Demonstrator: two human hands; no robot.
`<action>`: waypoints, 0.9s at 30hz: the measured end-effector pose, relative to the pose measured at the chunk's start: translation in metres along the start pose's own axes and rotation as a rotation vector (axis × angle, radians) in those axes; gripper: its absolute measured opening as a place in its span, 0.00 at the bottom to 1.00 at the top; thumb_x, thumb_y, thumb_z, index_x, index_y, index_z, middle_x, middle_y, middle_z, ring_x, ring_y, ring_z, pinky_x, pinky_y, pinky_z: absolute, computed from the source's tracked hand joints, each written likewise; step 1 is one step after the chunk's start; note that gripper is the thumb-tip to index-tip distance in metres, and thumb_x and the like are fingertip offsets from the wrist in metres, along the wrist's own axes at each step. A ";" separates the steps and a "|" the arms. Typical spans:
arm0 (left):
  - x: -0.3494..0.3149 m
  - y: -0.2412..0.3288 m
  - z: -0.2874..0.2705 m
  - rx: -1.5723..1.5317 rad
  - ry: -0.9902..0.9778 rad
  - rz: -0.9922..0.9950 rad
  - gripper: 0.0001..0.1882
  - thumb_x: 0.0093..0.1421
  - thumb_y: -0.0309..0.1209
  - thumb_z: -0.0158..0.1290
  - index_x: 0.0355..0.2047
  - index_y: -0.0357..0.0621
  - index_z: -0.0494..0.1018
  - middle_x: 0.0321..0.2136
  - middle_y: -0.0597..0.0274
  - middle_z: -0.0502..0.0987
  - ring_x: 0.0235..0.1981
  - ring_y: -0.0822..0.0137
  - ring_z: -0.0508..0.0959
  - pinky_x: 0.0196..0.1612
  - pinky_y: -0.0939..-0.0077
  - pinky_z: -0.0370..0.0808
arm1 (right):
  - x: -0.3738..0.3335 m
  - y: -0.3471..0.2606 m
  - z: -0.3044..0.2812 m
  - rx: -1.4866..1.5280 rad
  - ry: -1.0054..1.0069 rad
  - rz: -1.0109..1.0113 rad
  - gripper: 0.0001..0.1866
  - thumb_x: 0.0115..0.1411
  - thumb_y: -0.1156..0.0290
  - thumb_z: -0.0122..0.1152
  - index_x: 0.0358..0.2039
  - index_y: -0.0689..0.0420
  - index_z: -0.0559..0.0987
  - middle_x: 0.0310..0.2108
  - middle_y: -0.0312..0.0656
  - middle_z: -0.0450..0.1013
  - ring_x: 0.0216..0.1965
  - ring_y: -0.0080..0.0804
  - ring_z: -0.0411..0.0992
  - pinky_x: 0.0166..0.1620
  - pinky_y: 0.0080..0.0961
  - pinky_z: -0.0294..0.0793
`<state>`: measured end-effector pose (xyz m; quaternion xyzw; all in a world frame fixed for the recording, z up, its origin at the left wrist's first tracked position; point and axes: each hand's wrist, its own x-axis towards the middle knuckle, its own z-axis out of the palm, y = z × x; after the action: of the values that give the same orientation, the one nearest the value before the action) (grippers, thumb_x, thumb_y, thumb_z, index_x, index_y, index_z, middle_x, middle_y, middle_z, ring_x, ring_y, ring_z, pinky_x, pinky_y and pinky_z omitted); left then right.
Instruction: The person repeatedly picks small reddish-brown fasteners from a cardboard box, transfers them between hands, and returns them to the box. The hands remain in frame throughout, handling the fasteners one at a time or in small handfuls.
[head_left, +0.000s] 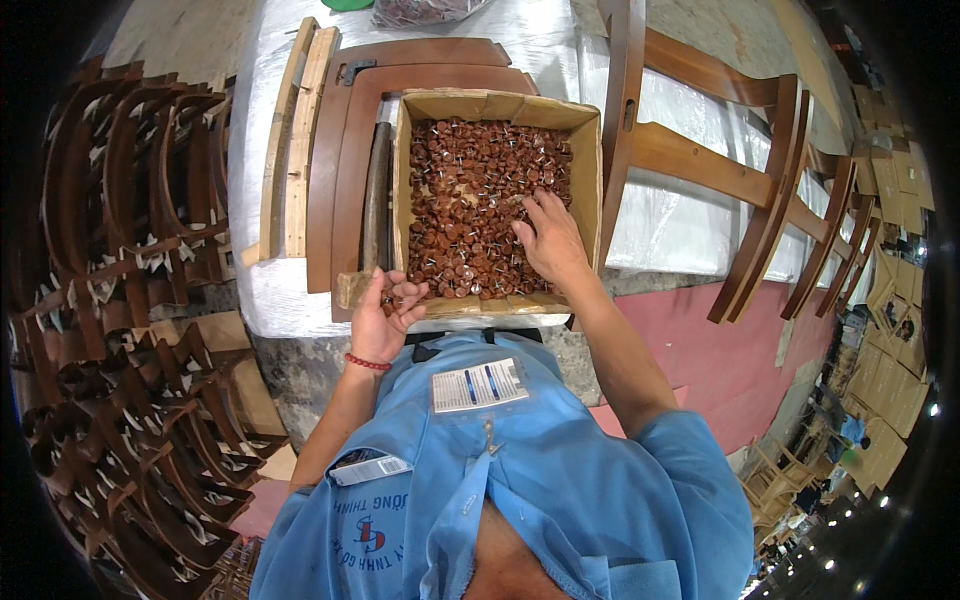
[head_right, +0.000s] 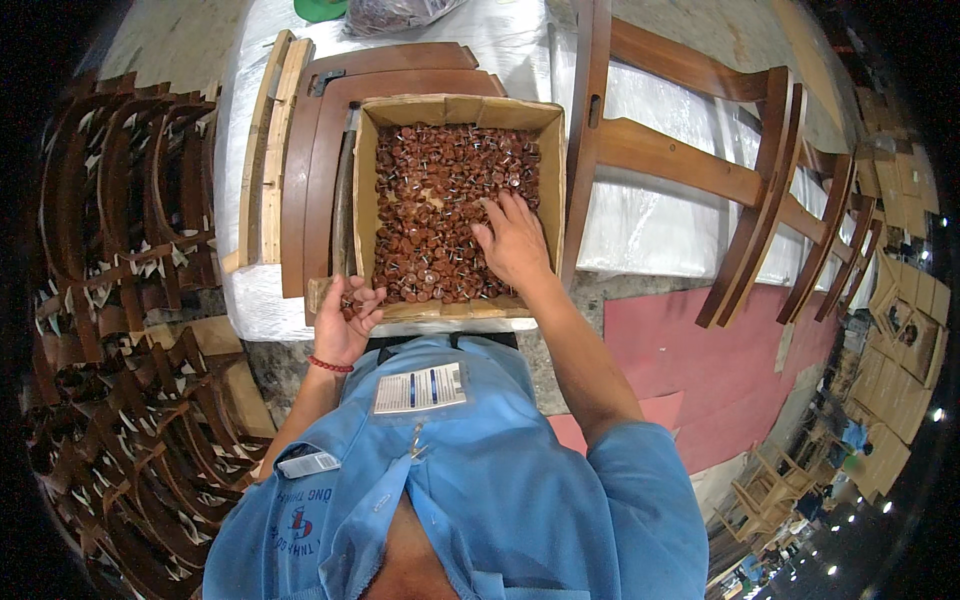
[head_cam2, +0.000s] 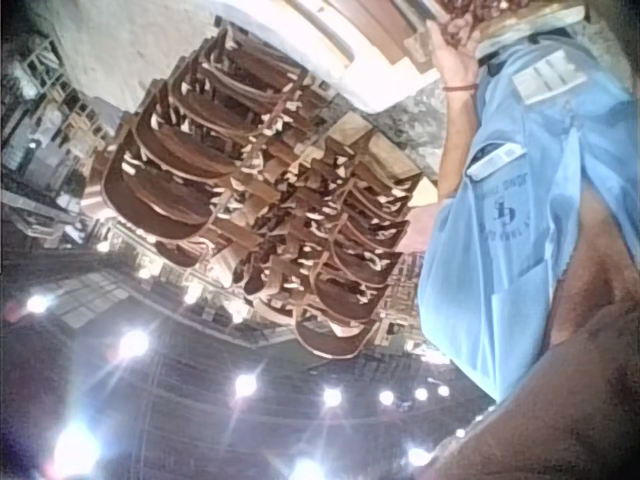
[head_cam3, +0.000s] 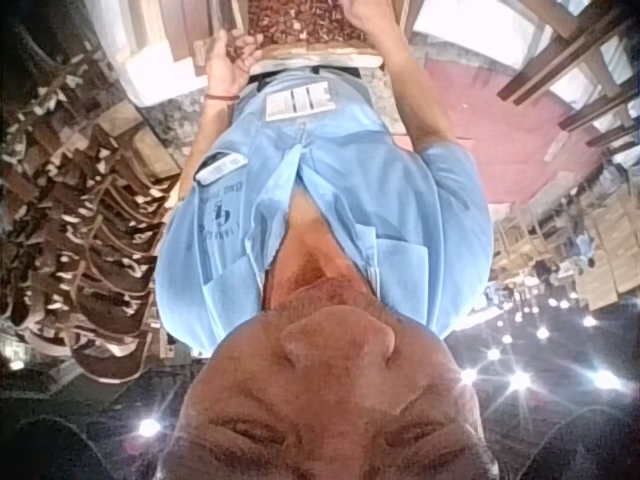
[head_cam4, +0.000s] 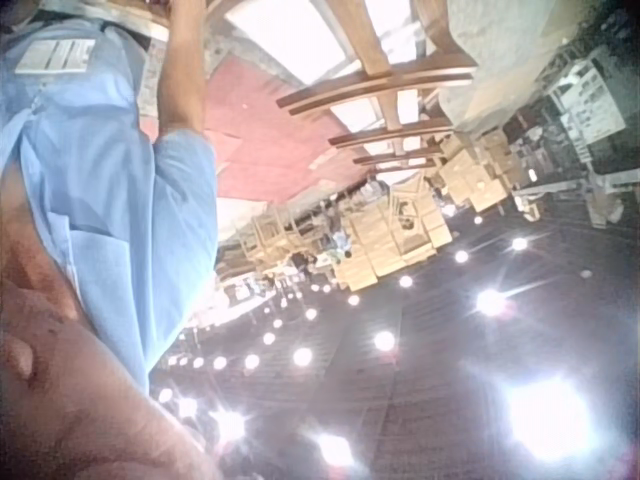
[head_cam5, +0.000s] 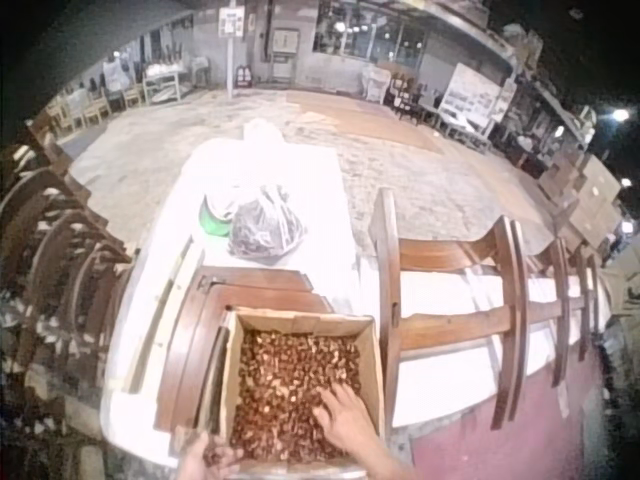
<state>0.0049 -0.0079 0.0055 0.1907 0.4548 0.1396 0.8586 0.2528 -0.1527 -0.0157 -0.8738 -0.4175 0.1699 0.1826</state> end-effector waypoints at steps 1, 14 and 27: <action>0.000 0.000 0.000 0.001 0.005 0.005 0.18 0.67 0.46 0.44 0.38 0.44 0.71 0.26 0.60 0.78 0.38 0.60 0.80 0.32 0.73 0.81 | -0.007 0.002 -0.003 0.025 -0.010 -0.016 0.23 0.61 0.61 0.54 0.53 0.60 0.71 0.56 0.53 0.63 0.60 0.51 0.58 0.61 0.42 0.58; -0.001 0.002 0.002 0.010 0.005 -0.013 0.18 0.67 0.46 0.44 0.38 0.43 0.70 0.26 0.60 0.77 0.39 0.59 0.80 0.31 0.72 0.81 | -0.031 -0.009 0.001 0.001 -0.046 -0.211 0.20 0.61 0.62 0.54 0.50 0.59 0.72 0.52 0.47 0.68 0.57 0.48 0.62 0.60 0.41 0.60; 0.000 -0.001 -0.003 -0.008 -0.015 0.004 0.19 0.68 0.46 0.41 0.39 0.43 0.70 0.27 0.59 0.78 0.39 0.59 0.80 0.33 0.71 0.81 | 0.000 -0.005 0.004 -0.074 -0.146 -0.068 0.29 0.64 0.53 0.47 0.61 0.55 0.62 0.65 0.52 0.50 0.66 0.54 0.48 0.65 0.45 0.50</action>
<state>0.0030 -0.0079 0.0036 0.1890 0.4474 0.1417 0.8626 0.2473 -0.1492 -0.0169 -0.8505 -0.4653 0.2111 0.1252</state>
